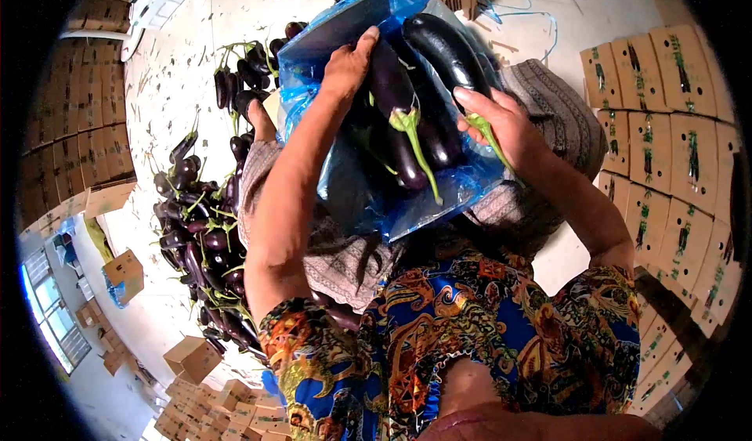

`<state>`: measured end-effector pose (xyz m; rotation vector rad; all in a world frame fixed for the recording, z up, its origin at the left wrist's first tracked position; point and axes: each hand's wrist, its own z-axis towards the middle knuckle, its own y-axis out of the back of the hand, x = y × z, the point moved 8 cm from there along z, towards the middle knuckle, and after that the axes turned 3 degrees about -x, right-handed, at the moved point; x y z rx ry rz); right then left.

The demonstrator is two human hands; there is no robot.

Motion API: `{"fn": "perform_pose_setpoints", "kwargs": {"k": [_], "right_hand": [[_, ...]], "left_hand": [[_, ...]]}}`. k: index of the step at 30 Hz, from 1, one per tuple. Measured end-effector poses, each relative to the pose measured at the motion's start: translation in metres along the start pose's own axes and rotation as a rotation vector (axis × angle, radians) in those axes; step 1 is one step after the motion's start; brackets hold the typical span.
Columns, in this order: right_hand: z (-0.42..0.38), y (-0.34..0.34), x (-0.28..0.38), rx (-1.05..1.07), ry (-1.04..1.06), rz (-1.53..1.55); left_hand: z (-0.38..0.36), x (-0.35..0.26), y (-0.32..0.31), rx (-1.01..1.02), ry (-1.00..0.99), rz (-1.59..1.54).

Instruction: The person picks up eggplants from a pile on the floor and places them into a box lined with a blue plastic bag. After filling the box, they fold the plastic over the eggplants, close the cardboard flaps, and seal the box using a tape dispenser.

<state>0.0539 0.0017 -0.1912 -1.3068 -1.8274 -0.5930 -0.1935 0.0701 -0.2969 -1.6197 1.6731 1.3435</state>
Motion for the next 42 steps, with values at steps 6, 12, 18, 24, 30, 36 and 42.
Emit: {"fn": "perform_pose_setpoints", "kwargs": {"k": [6,12,18,24,30,36,42], "right_hand": [[-0.007,0.001,0.0,0.0,-0.029,0.09],[-0.002,-0.01,-0.002,0.048,-0.002,0.124],[0.001,-0.019,-0.003,0.093,0.021,0.053],[0.02,-0.026,-0.006,0.097,0.133,-0.198],[0.022,-0.059,0.014,0.311,0.282,-1.114],[0.035,-0.047,0.026,0.138,0.563,-1.488],[0.049,-0.052,0.009,0.233,0.446,-1.402]], "left_hand": [[-0.039,0.017,-0.041,-0.064,-0.138,0.175],[-0.067,-0.003,-0.049,-0.457,-0.274,0.347],[-0.064,0.007,-0.062,-0.441,-0.371,0.118],[-0.092,-0.008,-0.034,0.032,-0.06,-0.592],[-0.118,-0.025,-0.018,-0.07,0.02,-0.525],[-0.074,0.01,-0.015,-0.162,-0.12,0.165],[-0.086,-0.007,-0.023,-0.296,-0.277,0.458]]}}
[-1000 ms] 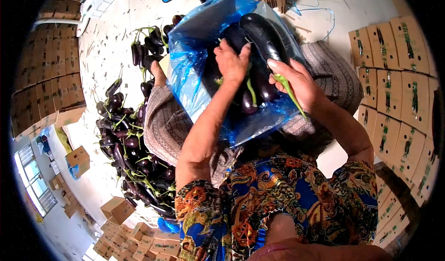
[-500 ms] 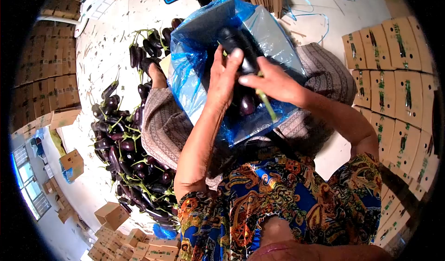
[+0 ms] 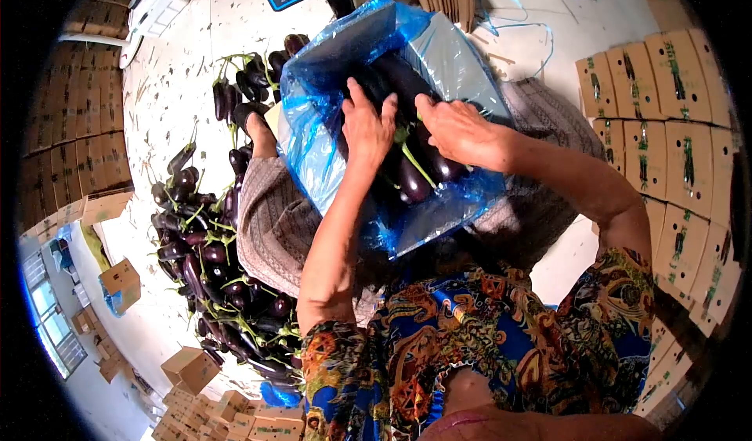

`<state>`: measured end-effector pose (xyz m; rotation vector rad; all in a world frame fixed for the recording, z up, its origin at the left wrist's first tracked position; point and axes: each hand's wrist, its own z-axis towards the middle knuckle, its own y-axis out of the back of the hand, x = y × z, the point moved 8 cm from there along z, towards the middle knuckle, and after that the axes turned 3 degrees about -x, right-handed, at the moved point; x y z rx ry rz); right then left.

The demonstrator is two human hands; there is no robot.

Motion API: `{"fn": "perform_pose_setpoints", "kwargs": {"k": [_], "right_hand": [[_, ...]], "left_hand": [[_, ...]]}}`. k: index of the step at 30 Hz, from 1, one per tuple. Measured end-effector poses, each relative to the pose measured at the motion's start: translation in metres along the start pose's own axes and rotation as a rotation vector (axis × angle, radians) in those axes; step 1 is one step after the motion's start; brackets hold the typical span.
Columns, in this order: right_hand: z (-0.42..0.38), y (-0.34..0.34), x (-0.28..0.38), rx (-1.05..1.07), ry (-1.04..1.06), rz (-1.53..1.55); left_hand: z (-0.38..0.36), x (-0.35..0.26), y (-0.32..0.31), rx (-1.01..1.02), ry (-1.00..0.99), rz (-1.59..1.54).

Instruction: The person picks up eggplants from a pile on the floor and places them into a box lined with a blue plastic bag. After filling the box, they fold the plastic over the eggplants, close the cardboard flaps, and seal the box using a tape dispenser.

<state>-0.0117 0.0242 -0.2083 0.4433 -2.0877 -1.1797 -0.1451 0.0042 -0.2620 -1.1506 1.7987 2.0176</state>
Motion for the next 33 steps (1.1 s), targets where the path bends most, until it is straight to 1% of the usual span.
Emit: {"fn": "perform_pose_setpoints", "kwargs": {"k": [1,2,3,5,6,8,11,12,14,15,16,18,19,20,21,22,25,28,29,32,33], "right_hand": [[-0.001,0.0,-0.001,-0.021,0.058,0.055],[0.005,-0.006,-0.007,-0.01,0.012,0.089],[0.008,-0.011,-0.005,0.032,-0.013,0.131],[0.011,-0.017,0.001,0.14,-0.025,0.17],[0.012,-0.015,0.007,0.041,0.029,0.078],[0.018,-0.019,0.0,0.024,-0.032,0.035],[0.013,-0.014,-0.002,0.056,0.006,0.081],[0.012,-0.016,-0.004,0.035,0.036,0.091],[0.002,-0.005,0.001,-0.12,0.173,0.042],[-0.003,0.005,0.003,-0.134,0.2,0.007],[-0.01,0.026,0.003,-0.249,0.229,0.038],[-0.026,0.065,-0.002,-0.474,0.288,0.104],[-0.02,0.073,-0.013,-0.498,0.188,0.027],[-0.018,0.081,-0.027,-0.578,0.194,0.073],[-0.017,0.092,-0.035,-0.547,0.12,0.151],[-0.017,0.101,-0.043,-0.517,0.046,0.227],[-0.011,0.096,-0.07,-0.425,-0.079,0.247],[-0.012,0.098,-0.068,-0.342,-0.158,0.33],[-0.012,0.098,-0.067,-0.339,-0.147,0.355],[-0.014,0.097,-0.064,-0.337,-0.119,0.394],[-0.013,0.098,-0.062,-0.338,-0.112,0.382]], "left_hand": [[-0.006,-0.005,0.002,0.025,0.015,-0.007],[-0.007,-0.006,0.002,0.052,0.027,-0.009],[-0.004,0.0,-0.002,0.013,0.003,0.002],[0.01,0.013,-0.009,0.03,0.014,0.034],[0.018,0.011,-0.008,0.035,0.017,0.045],[0.017,0.007,-0.007,0.056,0.013,0.076],[0.014,0.003,-0.011,0.108,0.017,0.154],[0.013,-0.003,-0.006,0.111,-0.028,0.18],[0.004,-0.014,0.01,0.119,-0.113,0.232],[-0.002,-0.023,0.022,0.014,-0.226,0.225],[-0.009,-0.038,0.039,-0.068,-0.325,0.142],[-0.02,-0.06,0.071,-0.114,-0.363,-0.057],[-0.023,-0.064,0.085,-0.084,-0.313,-0.138],[-0.025,-0.066,0.098,-0.052,-0.265,-0.219],[-0.024,-0.061,0.105,0.004,-0.154,-0.315],[-0.022,-0.057,0.111,0.013,-0.128,-0.364],[-0.017,-0.042,0.111,-0.034,-0.115,-0.573],[-0.019,-0.042,0.102,0.092,0.0,-0.678],[-0.019,-0.044,0.101,0.121,0.005,-0.642],[-0.022,-0.04,0.095,0.116,0.003,-0.711],[-0.023,-0.036,0.093,0.118,0.036,-0.749]]}}
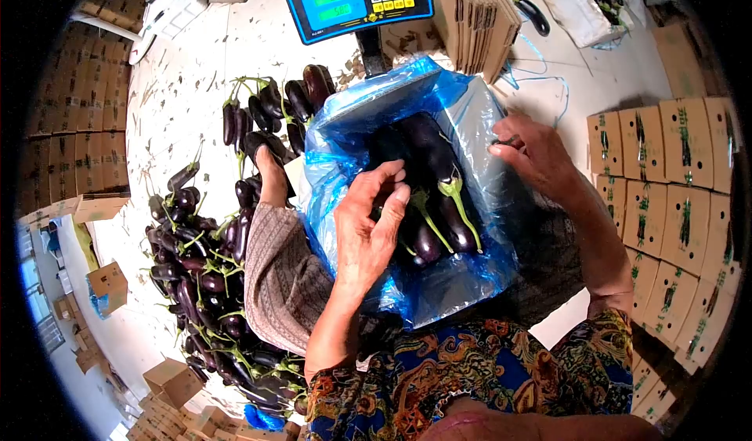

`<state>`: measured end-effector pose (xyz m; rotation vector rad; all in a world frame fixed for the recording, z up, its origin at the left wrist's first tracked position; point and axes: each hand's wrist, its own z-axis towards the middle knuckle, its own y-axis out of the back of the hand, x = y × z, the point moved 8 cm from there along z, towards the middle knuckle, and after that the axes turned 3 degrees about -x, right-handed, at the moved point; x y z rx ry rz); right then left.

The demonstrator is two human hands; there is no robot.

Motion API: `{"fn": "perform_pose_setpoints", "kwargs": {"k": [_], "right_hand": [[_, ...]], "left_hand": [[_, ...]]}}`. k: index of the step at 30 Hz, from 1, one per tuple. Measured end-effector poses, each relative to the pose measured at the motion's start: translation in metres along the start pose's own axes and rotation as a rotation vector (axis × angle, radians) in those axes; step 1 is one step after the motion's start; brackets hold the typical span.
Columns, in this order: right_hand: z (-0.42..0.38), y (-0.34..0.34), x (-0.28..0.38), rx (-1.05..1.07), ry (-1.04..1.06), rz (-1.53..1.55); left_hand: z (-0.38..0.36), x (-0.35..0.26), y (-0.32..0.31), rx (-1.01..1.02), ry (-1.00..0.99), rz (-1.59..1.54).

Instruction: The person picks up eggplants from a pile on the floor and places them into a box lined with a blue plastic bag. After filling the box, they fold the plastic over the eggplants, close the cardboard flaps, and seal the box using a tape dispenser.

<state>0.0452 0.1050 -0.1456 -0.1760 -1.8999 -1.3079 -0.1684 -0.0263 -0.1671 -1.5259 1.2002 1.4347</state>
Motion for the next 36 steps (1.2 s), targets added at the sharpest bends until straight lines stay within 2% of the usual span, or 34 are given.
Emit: {"fn": "perform_pose_setpoints", "kwargs": {"k": [4,7,10,19,22,25,28,33,36], "right_hand": [[0.0,-0.003,0.001,0.021,0.011,-0.014],[-0.008,-0.004,0.002,-0.075,0.131,-0.02],[-0.005,-0.007,0.005,0.032,-0.015,0.009],[-0.011,-0.019,0.01,0.095,0.079,-0.084],[-0.017,-0.03,0.014,0.225,0.06,-0.12],[-0.024,-0.038,0.016,0.159,0.222,-0.147],[-0.034,-0.05,0.007,0.244,0.172,-0.263],[-0.05,-0.086,-0.001,0.36,0.138,-0.343],[-0.059,-0.111,-0.011,0.358,0.129,-0.247]], "left_hand": [[-0.001,0.004,0.0,0.04,0.035,0.019],[-0.004,0.0,-0.001,0.077,0.053,0.047],[-0.005,-0.001,-0.002,0.076,0.052,0.05],[-0.008,0.01,-0.003,0.09,0.071,0.055],[-0.009,0.012,-0.003,0.076,0.046,0.106],[-0.005,0.021,0.0,0.057,0.079,0.015],[-0.007,0.026,-0.006,0.098,0.084,0.036],[-0.014,0.022,-0.028,0.187,-0.072,0.279],[-0.018,0.025,-0.038,0.182,-0.178,0.418]]}}
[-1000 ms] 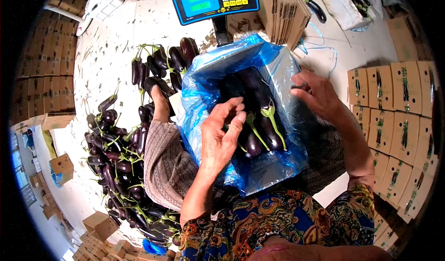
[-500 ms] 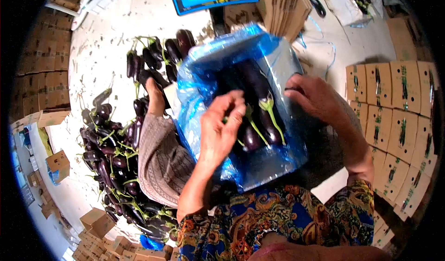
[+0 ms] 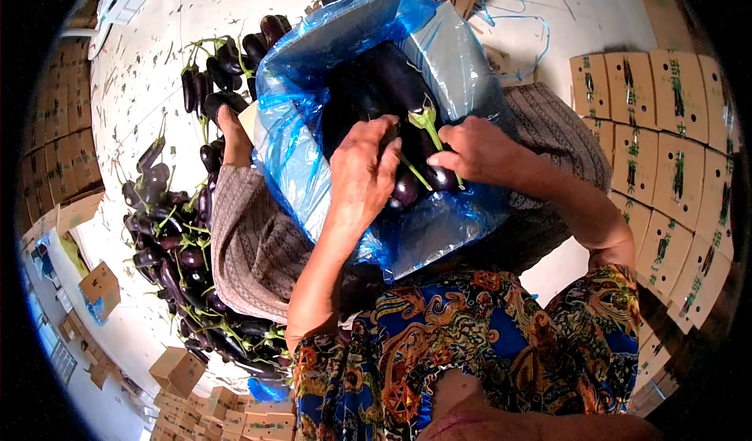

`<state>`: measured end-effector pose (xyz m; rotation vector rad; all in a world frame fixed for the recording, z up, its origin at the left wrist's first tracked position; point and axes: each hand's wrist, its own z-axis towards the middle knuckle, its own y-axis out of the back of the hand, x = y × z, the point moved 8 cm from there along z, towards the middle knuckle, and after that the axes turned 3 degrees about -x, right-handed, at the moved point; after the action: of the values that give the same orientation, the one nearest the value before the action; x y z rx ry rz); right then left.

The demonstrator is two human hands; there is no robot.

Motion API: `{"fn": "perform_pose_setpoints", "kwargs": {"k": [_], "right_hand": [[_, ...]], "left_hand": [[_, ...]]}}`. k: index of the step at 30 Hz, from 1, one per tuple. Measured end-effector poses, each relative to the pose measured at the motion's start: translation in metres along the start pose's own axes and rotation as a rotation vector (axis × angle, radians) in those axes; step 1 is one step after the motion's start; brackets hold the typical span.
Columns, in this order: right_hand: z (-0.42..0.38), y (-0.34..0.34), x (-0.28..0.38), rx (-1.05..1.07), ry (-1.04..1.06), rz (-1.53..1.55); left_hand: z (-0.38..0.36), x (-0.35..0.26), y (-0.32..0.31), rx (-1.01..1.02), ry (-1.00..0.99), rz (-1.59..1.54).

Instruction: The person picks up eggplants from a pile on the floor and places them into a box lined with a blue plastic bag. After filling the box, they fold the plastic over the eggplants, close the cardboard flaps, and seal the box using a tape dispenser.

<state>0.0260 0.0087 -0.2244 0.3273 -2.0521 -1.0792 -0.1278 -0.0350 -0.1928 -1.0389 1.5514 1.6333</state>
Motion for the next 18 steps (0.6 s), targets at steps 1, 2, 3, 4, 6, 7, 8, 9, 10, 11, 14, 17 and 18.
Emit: {"fn": "perform_pose_setpoints", "kwargs": {"k": [1,2,3,4,6,7,8,9,10,11,14,17,18], "right_hand": [[0.0,-0.007,-0.001,-0.012,-0.007,0.021],[0.002,-0.01,-0.004,-0.048,0.037,0.031],[0.004,-0.01,-0.012,0.019,-0.082,0.223],[0.005,-0.006,-0.017,0.086,-0.204,0.415],[0.005,0.037,0.0,0.017,-0.007,0.523],[-0.003,0.044,-0.004,0.037,-0.097,0.556],[-0.011,0.051,-0.007,0.053,-0.188,0.589],[-0.015,0.065,0.018,0.146,-0.282,0.628],[-0.023,0.067,0.04,0.135,-0.219,0.594],[-0.036,0.067,0.062,0.126,-0.158,0.563],[-0.049,0.063,0.104,0.124,0.018,0.547],[-0.039,0.059,0.121,0.211,0.136,0.647],[-0.031,0.052,0.112,0.194,0.124,0.685]], "left_hand": [[0.0,0.004,-0.005,0.01,0.015,0.025],[0.001,0.008,-0.009,0.018,0.031,0.051],[0.001,0.012,-0.013,0.024,0.047,0.076],[0.003,0.009,-0.013,-0.021,-0.016,0.047],[0.002,0.008,-0.014,0.027,0.167,-0.155],[-0.001,0.007,-0.016,0.047,0.26,-0.257],[-0.007,0.021,-0.034,0.09,0.409,-0.629],[-0.01,0.015,-0.041,0.148,0.557,-0.925],[-0.01,0.009,-0.044,0.14,0.567,-1.166],[-0.01,0.0,-0.047,0.132,0.571,-1.409],[-0.02,-0.043,-0.011,0.018,0.491,-1.457],[-0.034,-0.048,0.038,-0.123,0.404,-1.511],[-0.043,-0.039,0.057,-0.162,0.379,-1.52]]}}
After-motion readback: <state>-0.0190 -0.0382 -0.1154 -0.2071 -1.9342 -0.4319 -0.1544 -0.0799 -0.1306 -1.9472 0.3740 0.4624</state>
